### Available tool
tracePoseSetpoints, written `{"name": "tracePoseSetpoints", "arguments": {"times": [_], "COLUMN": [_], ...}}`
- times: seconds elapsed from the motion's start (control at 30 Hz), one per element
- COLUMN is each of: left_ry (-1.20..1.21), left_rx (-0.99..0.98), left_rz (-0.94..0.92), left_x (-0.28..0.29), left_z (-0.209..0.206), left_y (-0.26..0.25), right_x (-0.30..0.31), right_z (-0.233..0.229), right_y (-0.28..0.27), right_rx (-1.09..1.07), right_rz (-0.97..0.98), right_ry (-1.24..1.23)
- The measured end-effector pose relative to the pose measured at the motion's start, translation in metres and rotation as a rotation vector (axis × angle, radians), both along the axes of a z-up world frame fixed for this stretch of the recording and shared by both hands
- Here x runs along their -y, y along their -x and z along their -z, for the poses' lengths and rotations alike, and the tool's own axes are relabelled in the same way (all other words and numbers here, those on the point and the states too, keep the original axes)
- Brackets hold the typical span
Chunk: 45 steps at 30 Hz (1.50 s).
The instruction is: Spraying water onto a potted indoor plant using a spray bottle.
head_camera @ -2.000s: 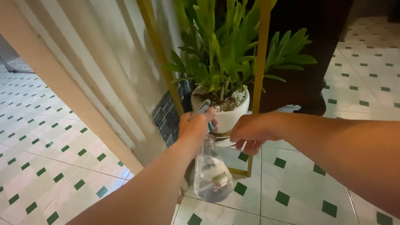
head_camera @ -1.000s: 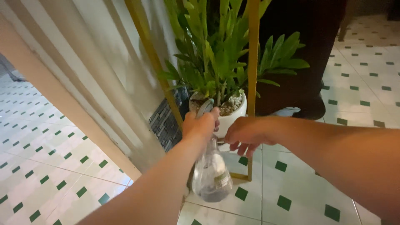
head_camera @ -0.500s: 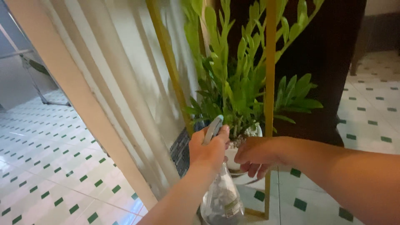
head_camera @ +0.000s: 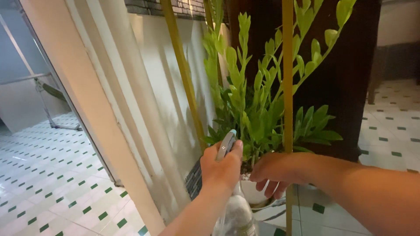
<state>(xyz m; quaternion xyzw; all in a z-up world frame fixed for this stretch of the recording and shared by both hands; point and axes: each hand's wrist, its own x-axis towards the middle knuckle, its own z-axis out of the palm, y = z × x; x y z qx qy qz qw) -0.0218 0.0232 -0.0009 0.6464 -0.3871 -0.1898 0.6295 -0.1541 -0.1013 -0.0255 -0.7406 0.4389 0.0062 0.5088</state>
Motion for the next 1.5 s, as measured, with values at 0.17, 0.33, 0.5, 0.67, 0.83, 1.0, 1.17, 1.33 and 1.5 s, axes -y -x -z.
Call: {"name": "tracePoseSetpoints", "arguments": {"times": [0.17, 0.33, 0.5, 0.67, 0.83, 1.0, 1.17, 1.33, 1.5], "left_ry": [-0.035, -0.11, -0.087, -0.035, -0.024, -0.058, -0.038, -0.007, -0.073], "left_rx": [0.116, -0.027, 0.045, 0.055, 0.027, 0.191, 0.189, 0.168, 0.084], "left_rz": [-0.084, 0.012, -0.009, -0.026, -0.001, -0.046, -0.037, -0.03, 0.144], "left_x": [-0.002, -0.017, -0.014, -0.01, -0.015, -0.012, -0.019, -0.033, -0.056], "left_z": [-0.013, -0.046, -0.057, -0.058, -0.066, -0.056, -0.046, -0.041, -0.061], "left_y": [0.004, 0.011, 0.008, 0.005, 0.008, 0.009, 0.005, 0.002, -0.005], "right_x": [0.006, 0.002, -0.011, -0.019, -0.023, -0.037, -0.088, -0.116, -0.125], "right_z": [0.007, -0.008, -0.029, -0.043, -0.042, -0.046, -0.07, -0.07, -0.067], "right_y": [0.003, 0.008, 0.01, 0.012, 0.011, 0.005, 0.008, -0.006, -0.022], "right_rx": [0.041, 0.119, 0.218, 0.215, 0.212, 0.247, 0.529, 0.415, 0.454], "right_rz": [0.02, 0.066, 0.152, 0.168, 0.219, 0.188, -0.108, -0.181, -0.106], "right_ry": [0.008, 0.052, 0.109, 0.165, 0.171, 0.207, -0.044, 0.031, 0.006]}}
